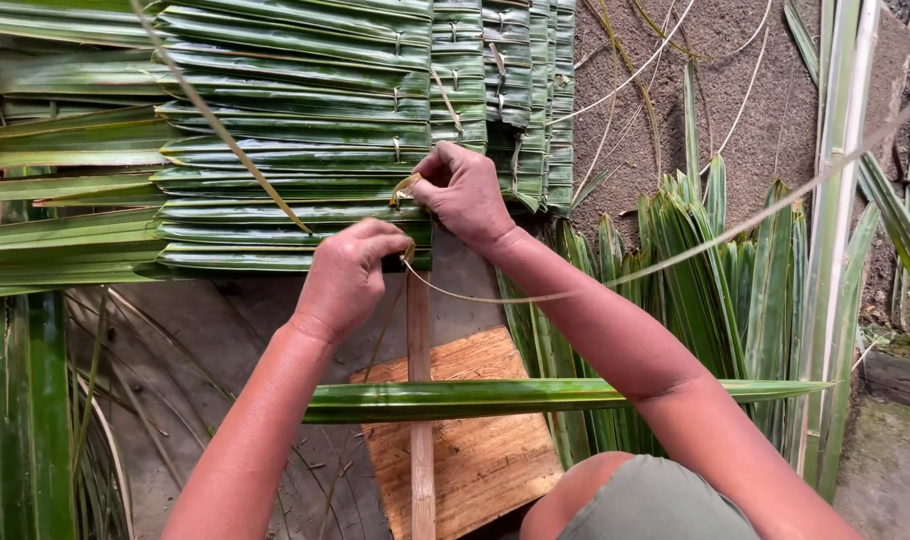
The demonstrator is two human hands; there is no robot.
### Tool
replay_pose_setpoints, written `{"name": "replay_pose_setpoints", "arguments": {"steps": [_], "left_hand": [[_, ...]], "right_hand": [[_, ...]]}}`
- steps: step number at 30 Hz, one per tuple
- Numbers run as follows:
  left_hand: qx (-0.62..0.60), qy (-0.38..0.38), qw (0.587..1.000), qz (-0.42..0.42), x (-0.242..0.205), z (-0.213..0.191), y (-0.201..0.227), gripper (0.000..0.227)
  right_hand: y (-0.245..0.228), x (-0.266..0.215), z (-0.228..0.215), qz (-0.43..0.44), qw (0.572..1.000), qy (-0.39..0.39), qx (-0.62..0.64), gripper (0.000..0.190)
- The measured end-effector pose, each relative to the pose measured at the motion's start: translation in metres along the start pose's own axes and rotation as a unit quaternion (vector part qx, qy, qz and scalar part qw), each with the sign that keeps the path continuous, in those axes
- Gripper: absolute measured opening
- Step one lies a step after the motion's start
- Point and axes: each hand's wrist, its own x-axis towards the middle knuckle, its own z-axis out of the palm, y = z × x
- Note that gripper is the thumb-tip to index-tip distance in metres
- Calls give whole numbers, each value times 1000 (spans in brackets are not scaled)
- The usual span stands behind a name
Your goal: Weaving palm leaves over a wooden frame to create a thatched panel
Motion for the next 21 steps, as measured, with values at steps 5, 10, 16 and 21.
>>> {"name": "replay_pose_setpoints", "arguments": {"steps": [5, 10, 16, 21], "left_hand": [[21, 145, 988, -42, 23, 16, -29, 27], [69, 105, 986, -107, 38, 30, -44, 33], [-4, 113, 984, -135, 37, 28, -48, 34], [-30, 118, 982, -142, 38, 25, -44, 35]], "right_hand": [[-1, -1, -1, -62, 987, -53, -141, 19], [-7, 17, -3, -38, 982, -74, -171, 13], [-17, 19, -1, -20, 974, -103, -201, 15], [-15, 32, 3, -29, 957, -160, -242, 15]]}}
